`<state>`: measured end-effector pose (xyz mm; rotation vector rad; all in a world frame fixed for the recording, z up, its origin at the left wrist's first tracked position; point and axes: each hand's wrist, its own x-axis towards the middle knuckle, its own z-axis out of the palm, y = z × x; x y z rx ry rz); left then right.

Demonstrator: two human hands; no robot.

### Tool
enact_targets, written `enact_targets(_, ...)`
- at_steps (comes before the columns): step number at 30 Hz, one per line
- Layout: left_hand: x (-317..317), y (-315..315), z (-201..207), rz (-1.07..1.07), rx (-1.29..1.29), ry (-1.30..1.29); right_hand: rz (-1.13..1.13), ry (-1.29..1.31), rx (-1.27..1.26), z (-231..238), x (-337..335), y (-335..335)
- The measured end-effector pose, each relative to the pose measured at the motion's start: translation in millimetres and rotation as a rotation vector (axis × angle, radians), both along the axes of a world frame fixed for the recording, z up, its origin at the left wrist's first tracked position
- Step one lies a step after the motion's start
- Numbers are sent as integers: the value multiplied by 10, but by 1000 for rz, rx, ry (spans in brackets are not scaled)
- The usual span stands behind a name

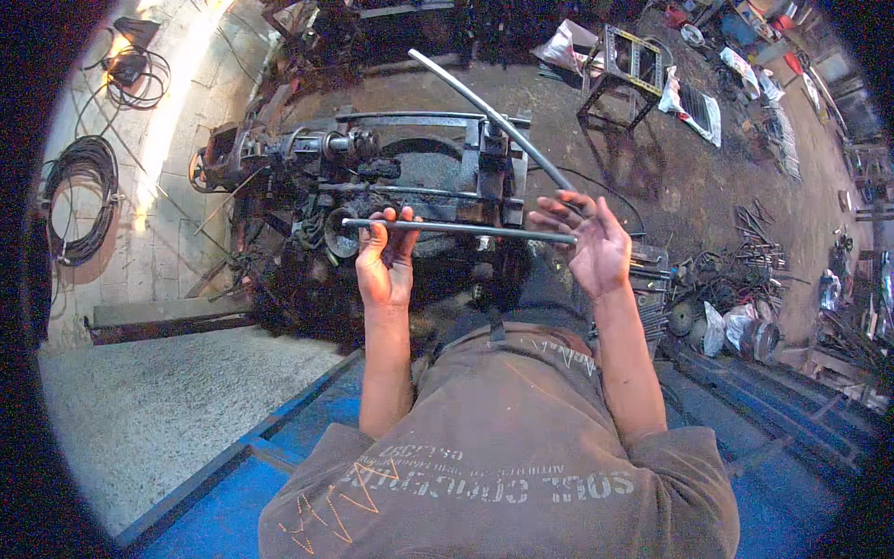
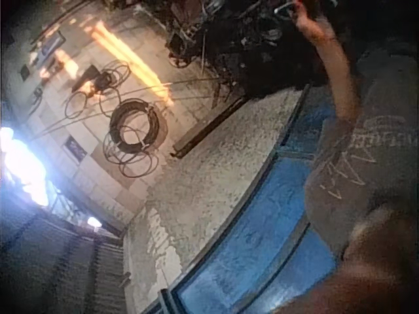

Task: Manually bending metal rods using a specialized fabrication machine and a lever tool.

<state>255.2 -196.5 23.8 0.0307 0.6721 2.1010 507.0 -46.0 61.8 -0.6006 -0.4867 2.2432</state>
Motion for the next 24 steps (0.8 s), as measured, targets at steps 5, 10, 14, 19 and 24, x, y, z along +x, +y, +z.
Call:
enact_targets(5,148,309,59,4,-38,-31,443,-608,513,182,28,358)
enact_targets(10,338,857,416,-308,18,225,552,-936,897,-14,471,1020)
enact_targets(14,162,1305,653,-407,-462,846,352,-906,618,-287,1027,1525)
enact_targets(19,-54,1840,420,-127,-725,1956,237,-1076,444,-957,1491,1969)
enact_targets(24,-38,2317,309,-558,-611,2211,445,-1119,545,-1736,1321,2155)
